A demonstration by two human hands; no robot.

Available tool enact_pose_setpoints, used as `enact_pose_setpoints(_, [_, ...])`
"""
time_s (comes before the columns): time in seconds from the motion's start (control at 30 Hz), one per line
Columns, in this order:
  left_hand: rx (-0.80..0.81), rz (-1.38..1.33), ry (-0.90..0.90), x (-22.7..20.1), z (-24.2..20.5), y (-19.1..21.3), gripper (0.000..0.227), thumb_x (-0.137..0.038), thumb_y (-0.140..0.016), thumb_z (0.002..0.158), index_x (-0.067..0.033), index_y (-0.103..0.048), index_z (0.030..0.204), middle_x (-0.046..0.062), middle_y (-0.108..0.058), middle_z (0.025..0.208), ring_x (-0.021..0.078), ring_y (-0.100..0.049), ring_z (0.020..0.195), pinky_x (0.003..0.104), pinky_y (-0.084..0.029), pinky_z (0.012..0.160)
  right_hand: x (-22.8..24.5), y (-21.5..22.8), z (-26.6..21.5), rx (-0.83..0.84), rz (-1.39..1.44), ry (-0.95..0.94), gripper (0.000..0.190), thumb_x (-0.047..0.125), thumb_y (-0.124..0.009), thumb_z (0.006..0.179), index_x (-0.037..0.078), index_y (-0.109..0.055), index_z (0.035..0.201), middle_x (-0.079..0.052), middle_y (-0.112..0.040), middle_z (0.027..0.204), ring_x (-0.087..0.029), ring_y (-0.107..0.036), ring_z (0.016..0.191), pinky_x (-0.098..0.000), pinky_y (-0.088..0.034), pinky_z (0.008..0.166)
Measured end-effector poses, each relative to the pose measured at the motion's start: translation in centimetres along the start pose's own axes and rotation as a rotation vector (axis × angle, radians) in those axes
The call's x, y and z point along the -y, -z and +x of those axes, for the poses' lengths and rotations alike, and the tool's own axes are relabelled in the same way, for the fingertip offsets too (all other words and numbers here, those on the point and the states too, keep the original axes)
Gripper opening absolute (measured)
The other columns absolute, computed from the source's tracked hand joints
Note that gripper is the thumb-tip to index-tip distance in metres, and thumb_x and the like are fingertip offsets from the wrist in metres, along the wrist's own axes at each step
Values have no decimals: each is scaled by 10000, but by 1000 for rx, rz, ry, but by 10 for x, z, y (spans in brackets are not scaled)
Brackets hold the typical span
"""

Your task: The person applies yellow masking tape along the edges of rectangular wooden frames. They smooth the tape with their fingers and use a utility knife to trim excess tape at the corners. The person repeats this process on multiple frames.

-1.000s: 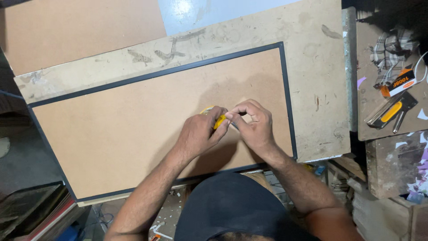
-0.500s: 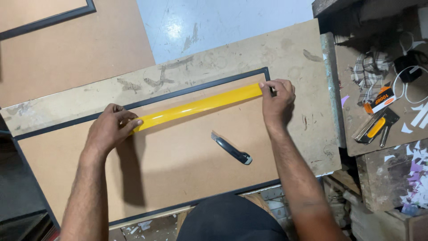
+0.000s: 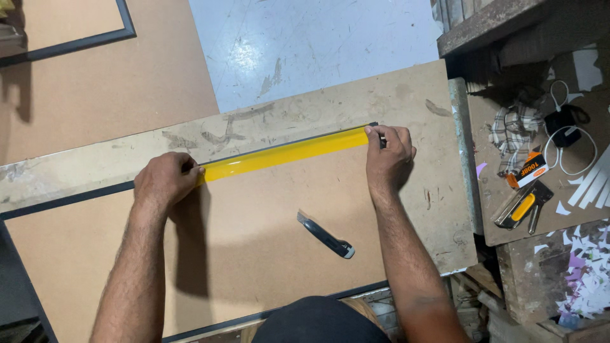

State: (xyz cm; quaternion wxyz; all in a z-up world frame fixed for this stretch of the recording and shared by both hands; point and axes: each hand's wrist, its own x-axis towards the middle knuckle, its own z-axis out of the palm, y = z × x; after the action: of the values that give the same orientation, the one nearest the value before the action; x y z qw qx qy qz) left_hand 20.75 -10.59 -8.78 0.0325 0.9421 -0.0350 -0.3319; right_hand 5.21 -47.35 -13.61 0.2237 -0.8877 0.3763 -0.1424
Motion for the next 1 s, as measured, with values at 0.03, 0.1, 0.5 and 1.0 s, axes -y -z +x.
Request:
enact_pose_setpoints(0.03, [8, -6, 10, 0, 1, 0, 337, -438, -731, 913, -167, -789, 1104, 96, -789, 999, 279, -733, 950, 450, -565, 856, 0, 0, 1, 0, -10, 20, 150, 324, -768, 965, 175, -751, 960, 25, -660, 1021, -186, -652, 905, -408, -480, 882])
enact_pose_setpoints(0.1, [20, -10, 19, 0, 3, 0, 337, -434, -732, 906, -166, -789, 1101, 94, -787, 1001, 277, -732, 948, 451, -564, 853, 0, -1, 1, -6, -9, 23, 163, 329, -770, 964, 168, -742, 958, 24, -660, 1019, -183, -654, 907, -404, -474, 891])
enact_pose_setpoints(0.5, [43, 3, 8, -5, 11, 0, 302, -392, -750, 869, -155, -793, 1051, 94, -783, 986, 277, -725, 950, 433, -564, 863, 27, -11, -13, 4, -128, 99, 450, 341, -785, 963, 118, -562, 1284, -87, -617, 1295, -294, -563, 1239, -491, -409, 1059])
enact_pose_setpoints(1.0, [-36, -63, -58, 3, 11, -12, 230, -316, -725, 852, -149, -789, 997, 103, -769, 1019, 306, -713, 991, 445, -558, 873, 29, 0, -31, 436, -256, 256, 1074, 680, -478, 988, -129, -104, 1588, -332, -33, 1679, -406, 16, 1591, -554, 22, 1270])
